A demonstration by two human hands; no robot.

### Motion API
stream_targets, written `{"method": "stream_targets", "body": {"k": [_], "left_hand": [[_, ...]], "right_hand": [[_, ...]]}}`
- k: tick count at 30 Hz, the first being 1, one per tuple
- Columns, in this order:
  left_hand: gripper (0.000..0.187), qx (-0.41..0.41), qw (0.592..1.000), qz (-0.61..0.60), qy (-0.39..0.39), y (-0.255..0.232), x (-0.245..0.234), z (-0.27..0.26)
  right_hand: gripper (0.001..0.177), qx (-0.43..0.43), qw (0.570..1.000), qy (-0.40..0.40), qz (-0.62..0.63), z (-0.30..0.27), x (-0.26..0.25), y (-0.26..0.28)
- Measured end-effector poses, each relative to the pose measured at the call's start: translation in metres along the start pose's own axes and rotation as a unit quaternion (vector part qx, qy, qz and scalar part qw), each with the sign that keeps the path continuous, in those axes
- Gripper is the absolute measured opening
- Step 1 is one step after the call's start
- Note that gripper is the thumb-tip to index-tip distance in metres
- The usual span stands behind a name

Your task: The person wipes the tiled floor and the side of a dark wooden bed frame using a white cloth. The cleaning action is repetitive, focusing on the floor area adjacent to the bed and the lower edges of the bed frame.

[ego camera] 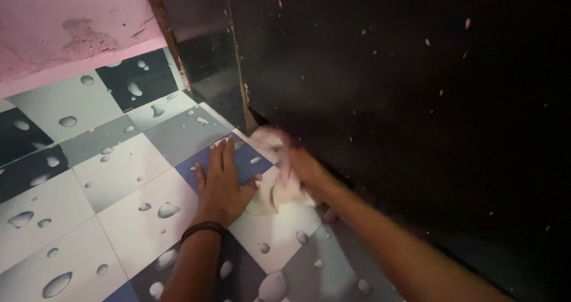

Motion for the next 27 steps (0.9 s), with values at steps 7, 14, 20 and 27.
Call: {"method": "stream_targets", "body": {"k": [7,14,20,27], "left_hand": [[0.121,-0.037,0.998,-0.035,0.020,0.003,-0.009,0.004],[0.129,-0.037,0.997,-0.059,0.015,0.000,-0.013,0.004],[0.130,-0.049,0.996,-0.068,0.010,0.008,-0.008,0.004],[0.137,-0.093,0.992,-0.068,0.042,0.016,-0.003,0.009]], "right_hand": [[0.044,0.034,0.957,-0.086,-0.276,-0.022,0.031,0.074],[0.047,-0.246,0.923,-0.020,-0.296,-0.056,0.055,0.134],[0.061,-0.254,0.845,-0.176,-0.436,-0.064,0.058,0.145],[0.025,-0.088,0.867,-0.035,-0.488,-0.042,0.063,0.170]]}}
Point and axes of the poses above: each hand's wrist, its own z-axis towards the middle knuckle, its own x-axis out of the palm, y = z × x, the point moved 6 cm from there along z, towards the middle knuckle, and after that the axes turned 3 degrees about x, right-handed, at the moved point
